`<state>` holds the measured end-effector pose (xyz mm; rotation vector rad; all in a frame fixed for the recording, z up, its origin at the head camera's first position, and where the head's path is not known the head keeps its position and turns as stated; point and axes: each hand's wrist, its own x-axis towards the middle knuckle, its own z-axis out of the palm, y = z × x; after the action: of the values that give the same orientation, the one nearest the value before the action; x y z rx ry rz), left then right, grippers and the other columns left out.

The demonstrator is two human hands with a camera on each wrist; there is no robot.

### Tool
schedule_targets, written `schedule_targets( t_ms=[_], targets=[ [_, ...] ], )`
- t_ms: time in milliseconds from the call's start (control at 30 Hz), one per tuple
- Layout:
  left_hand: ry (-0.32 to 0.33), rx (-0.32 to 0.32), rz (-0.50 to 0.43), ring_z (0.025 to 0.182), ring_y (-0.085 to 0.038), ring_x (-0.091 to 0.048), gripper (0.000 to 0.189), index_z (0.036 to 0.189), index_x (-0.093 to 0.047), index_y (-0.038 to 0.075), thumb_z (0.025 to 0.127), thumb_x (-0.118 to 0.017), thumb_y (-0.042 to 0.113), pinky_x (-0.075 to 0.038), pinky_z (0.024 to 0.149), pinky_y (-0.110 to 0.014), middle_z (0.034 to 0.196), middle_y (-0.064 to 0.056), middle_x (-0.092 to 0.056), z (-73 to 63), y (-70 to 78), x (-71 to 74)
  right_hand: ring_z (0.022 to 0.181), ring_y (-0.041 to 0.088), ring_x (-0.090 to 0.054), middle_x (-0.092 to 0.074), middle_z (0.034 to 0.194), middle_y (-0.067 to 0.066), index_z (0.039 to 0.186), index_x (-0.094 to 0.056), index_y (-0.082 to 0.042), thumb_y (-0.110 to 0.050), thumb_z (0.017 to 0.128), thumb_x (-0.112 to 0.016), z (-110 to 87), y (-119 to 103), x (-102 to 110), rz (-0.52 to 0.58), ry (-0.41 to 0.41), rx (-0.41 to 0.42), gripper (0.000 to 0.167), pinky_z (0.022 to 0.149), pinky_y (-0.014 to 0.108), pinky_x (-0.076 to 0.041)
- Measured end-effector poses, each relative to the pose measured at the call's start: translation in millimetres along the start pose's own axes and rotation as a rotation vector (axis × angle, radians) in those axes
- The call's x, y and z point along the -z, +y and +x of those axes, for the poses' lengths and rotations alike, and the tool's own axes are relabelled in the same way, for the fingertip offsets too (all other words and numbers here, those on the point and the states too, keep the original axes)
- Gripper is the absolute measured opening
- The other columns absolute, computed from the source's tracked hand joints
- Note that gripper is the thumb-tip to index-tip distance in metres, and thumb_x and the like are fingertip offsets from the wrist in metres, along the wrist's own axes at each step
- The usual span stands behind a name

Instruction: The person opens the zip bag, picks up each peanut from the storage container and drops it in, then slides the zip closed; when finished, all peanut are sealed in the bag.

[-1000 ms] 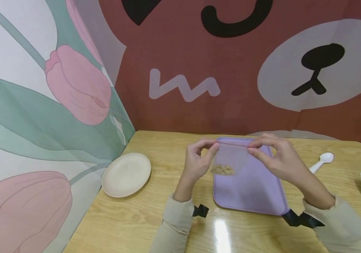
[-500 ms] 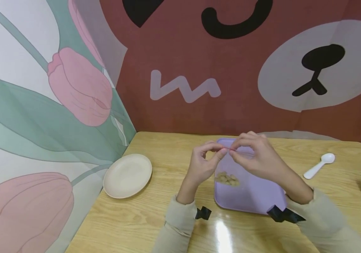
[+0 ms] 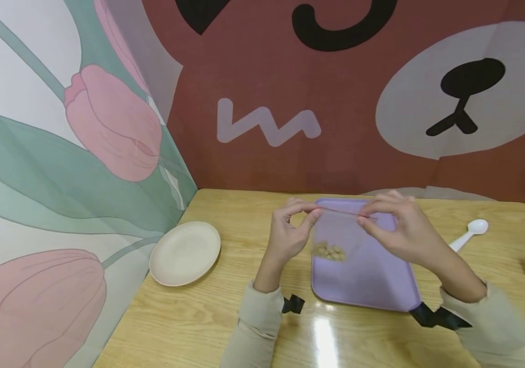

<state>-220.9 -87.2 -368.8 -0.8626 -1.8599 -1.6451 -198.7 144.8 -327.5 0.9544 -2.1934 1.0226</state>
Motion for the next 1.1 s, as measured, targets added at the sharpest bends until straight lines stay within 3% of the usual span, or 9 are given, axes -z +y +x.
schedule_targets(
  t_ms=[100,267,367,467,567,700,833,967,1100],
  targets=[
    [-0.001,-0.005,0.002,0.087,-0.02,-0.061,0.006,0.091,-0.075,-0.005,0.089,-0.071,0.0,-0.05,0.085,-0.035,0.085,-0.013,-0.07,0.2,-1.3,0.3,0.098,0.011,-0.056,-0.07,0.084,-0.01,0.083,-0.074,-0.016,0.002,0.078,-0.08,-2.8,3,6,0.006,-0.002,0.001,0.02,0.085,0.032,-0.036],
    [0.005,-0.015,-0.004,0.087,-0.019,-0.063,0.006,0.091,-0.075,-0.006,0.089,-0.071,-0.002,-0.052,0.083,-0.035,0.086,-0.015,-0.072,-1.1,-1.1,1.5,0.097,0.008,-0.054,-0.069,0.086,-0.01,0.083,-0.075,-0.013,-0.003,0.082,-0.079,-5.8,4,12,0.023,0.016,-0.002,0.011,0.085,0.03,-0.034],
    [-0.003,-0.008,-0.012,0.087,-0.02,-0.064,0.008,0.092,-0.075,-0.008,0.089,-0.071,-0.002,-0.053,0.082,-0.038,0.087,-0.016,-0.073,-0.9,1.3,3.1,0.095,0.009,-0.054,-0.069,0.084,-0.008,0.083,-0.076,-0.013,0.004,0.076,-0.08,-7.3,2,13,0.036,0.043,-0.006,0.018,0.084,0.029,-0.034],
    [-0.054,0.024,-0.026,0.088,-0.021,-0.065,0.009,0.094,-0.075,-0.008,0.09,-0.071,0.0,-0.053,0.084,-0.04,0.089,-0.017,-0.073,0.8,2.9,12.0,0.094,0.01,-0.053,-0.07,0.084,-0.006,0.083,-0.076,-0.013,0.008,0.074,-0.081,-7.8,0,8,0.058,0.056,-0.022,0.023,0.083,0.028,-0.035],
    [-0.156,0.098,-0.044,0.089,-0.019,-0.067,0.008,0.093,-0.075,-0.007,0.09,-0.07,-0.001,-0.053,0.087,-0.041,0.09,-0.017,-0.073,0.5,3.4,33.4,0.092,0.011,-0.052,-0.069,0.083,-0.008,0.083,-0.076,-0.015,0.006,0.074,-0.081,-8.9,-4,-7,0.073,0.044,-0.025,0.024,0.085,0.037,-0.031],
    [-0.328,0.227,-0.043,0.088,-0.023,-0.068,0.007,0.092,-0.076,-0.004,0.09,-0.069,-0.002,-0.05,0.091,-0.047,0.089,-0.017,-0.073,-5.7,3.5,73.6,0.087,0.011,-0.051,-0.067,0.082,-0.013,0.082,-0.075,-0.02,0.002,0.075,-0.081,-14.5,-11,-39,0.094,0.024,-0.016,0.023,0.08,0.047,-0.026],
    [-0.436,0.341,-0.002,0.082,-0.029,-0.067,0.008,0.092,-0.077,0.001,0.092,-0.07,0.004,-0.052,0.079,-0.043,0.086,-0.013,-0.073,-14.5,-3.9,106.6,0.086,0.012,-0.052,-0.065,0.079,-0.017,0.078,-0.073,-0.022,-0.001,0.076,-0.082,-17.9,-12,-72,0.137,-0.005,-0.074,0.023,0.081,0.048,-0.026],
    [-0.444,0.468,0.066,0.072,-0.021,-0.064,0.01,0.093,-0.077,0.0,0.093,-0.069,0.005,-0.044,0.059,-0.029,0.085,-0.012,-0.073,-22.6,-20.7,122.9,0.087,0.017,-0.053,-0.065,0.079,-0.015,0.076,-0.072,-0.022,-0.008,0.081,-0.081,-15.6,1,-103,0.158,-0.077,-0.19,0.017,0.085,0.053,-0.025],
    [-0.373,0.547,0.167,0.069,-0.022,-0.06,0.012,0.093,-0.076,-0.003,0.094,-0.068,0.006,-0.041,0.057,-0.026,0.085,-0.017,-0.072,-30.2,-48.7,125.9,0.086,0.023,-0.056,-0.068,0.08,-0.008,0.077,-0.075,-0.017,-0.011,0.085,-0.078,-6.1,23,-131,0.105,-0.161,-0.26,0.011,0.083,0.052,-0.028]
  ],
)
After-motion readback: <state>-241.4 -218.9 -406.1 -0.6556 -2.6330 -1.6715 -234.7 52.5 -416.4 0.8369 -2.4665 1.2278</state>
